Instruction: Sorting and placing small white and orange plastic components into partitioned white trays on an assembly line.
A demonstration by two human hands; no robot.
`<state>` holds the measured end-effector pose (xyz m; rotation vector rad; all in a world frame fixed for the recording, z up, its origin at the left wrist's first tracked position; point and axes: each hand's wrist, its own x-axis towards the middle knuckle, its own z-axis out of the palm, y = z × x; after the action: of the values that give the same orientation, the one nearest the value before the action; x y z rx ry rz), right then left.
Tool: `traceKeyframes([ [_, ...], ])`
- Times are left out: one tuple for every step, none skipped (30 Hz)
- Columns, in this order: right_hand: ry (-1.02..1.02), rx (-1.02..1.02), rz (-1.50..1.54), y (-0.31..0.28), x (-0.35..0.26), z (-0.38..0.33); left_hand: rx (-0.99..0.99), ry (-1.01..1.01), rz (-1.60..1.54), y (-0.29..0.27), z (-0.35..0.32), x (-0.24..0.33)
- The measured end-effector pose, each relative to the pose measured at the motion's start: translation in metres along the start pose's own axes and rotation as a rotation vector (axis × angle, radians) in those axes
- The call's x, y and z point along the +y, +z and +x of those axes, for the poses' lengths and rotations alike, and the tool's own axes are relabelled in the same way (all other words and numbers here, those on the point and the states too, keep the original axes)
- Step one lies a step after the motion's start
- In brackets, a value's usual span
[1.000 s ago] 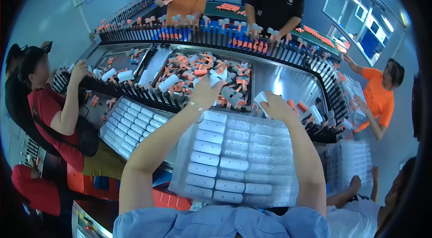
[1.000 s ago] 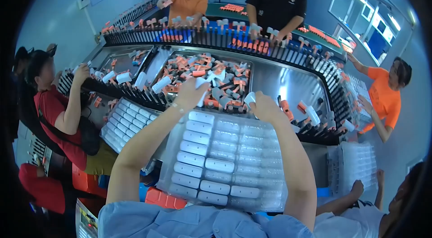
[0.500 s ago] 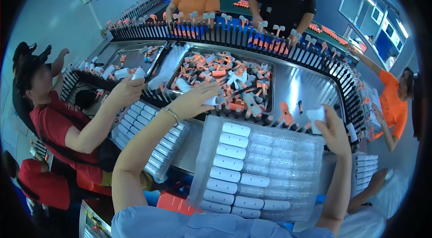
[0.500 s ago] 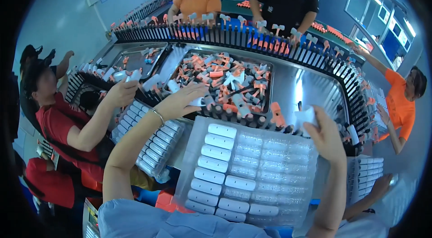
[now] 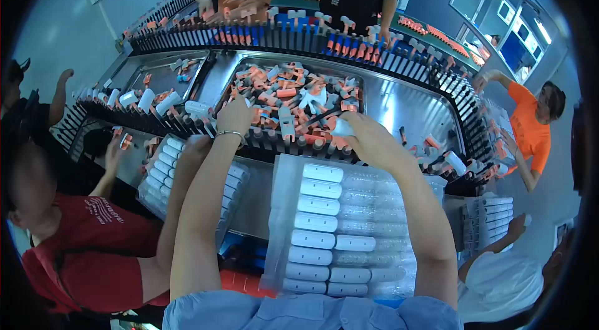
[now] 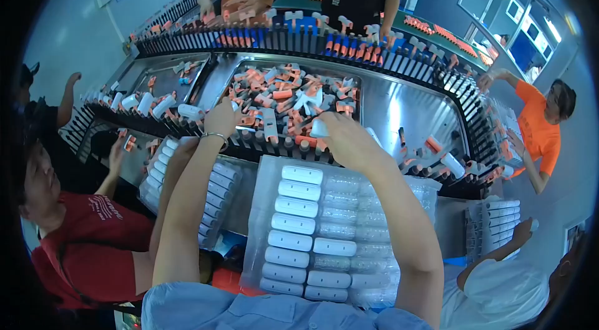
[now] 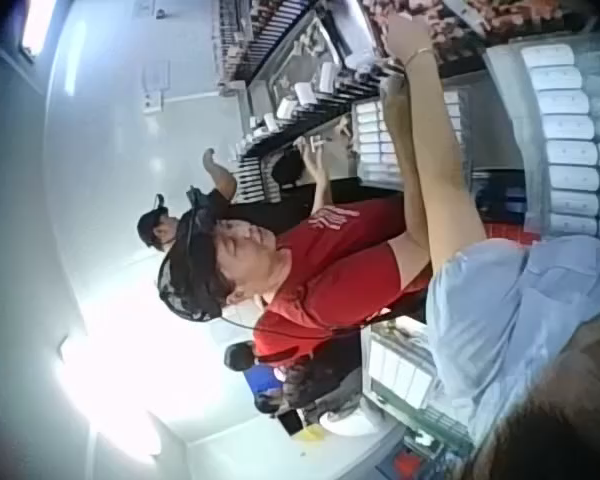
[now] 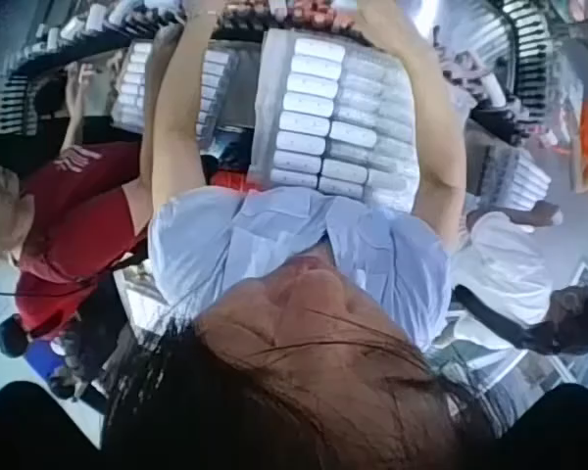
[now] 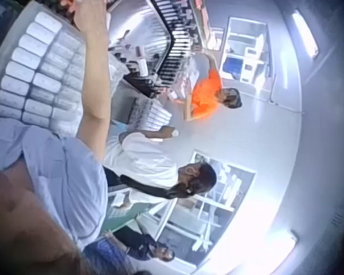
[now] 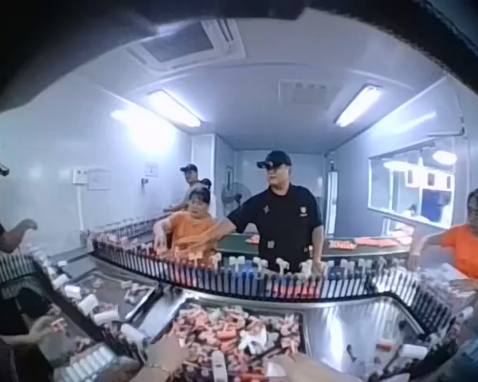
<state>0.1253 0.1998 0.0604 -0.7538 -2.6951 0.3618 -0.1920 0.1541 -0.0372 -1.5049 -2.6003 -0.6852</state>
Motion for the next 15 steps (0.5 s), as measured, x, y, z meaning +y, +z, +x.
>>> traceKeyframes([
  [0.026,-0.117,-0.155,-0.002,0.000,0.008,-0.144,-0.143,-0.045,-0.020,-0.007,0.017],
  [-0.074,-0.115,-0.226,0.000,-0.003,0.020,-0.031,-0.085,-0.022,-0.015,-0.009,-0.010],
  [-0.178,-0.111,-0.294,0.002,-0.003,0.030,0.080,-0.029,0.007,-0.012,-0.013,-0.040],
  [-0.238,-0.172,-0.316,-0.005,0.006,0.034,0.171,-0.048,0.051,-0.029,-0.025,-0.021],
  [-0.250,-0.181,-0.324,-0.002,0.009,0.037,0.362,0.023,-0.106,-0.041,-0.036,-0.010],
  [-0.333,-0.203,-0.277,0.004,0.014,0.041,0.556,0.095,-0.259,-0.053,-0.045,0.001],
  [-0.427,-0.226,-0.216,0.011,0.014,0.048,0.581,0.163,-0.394,-0.070,-0.061,0.010],
  [-0.464,-0.241,-0.165,0.016,0.012,0.054,0.400,0.170,-0.601,-0.085,-0.082,0.033],
  [-0.406,-0.284,-0.099,0.027,-0.001,0.068,0.225,0.164,-0.778,-0.103,-0.107,0.045],
  [-0.333,-0.329,-0.044,0.035,-0.014,0.078,0.124,0.384,-0.727,-0.106,-0.120,0.047],
  [-0.307,-0.338,-0.084,0.043,-0.026,0.087,0.075,0.476,-0.734,-0.096,-0.133,0.052],
  [-0.184,-0.421,-0.102,0.050,-0.039,0.099,0.087,0.547,-0.690,-0.090,-0.143,0.057],
  [-0.061,-0.504,-0.111,0.056,-0.051,0.110,0.092,0.615,-0.640,-0.088,-0.152,0.060],
  [-0.040,-0.466,0.006,0.067,-0.048,0.114,0.059,0.628,-0.646,-0.084,-0.159,0.067],
  [-0.057,-0.418,0.000,0.076,-0.044,0.113,0.025,0.646,-0.655,-0.079,-0.163,0.073],
])
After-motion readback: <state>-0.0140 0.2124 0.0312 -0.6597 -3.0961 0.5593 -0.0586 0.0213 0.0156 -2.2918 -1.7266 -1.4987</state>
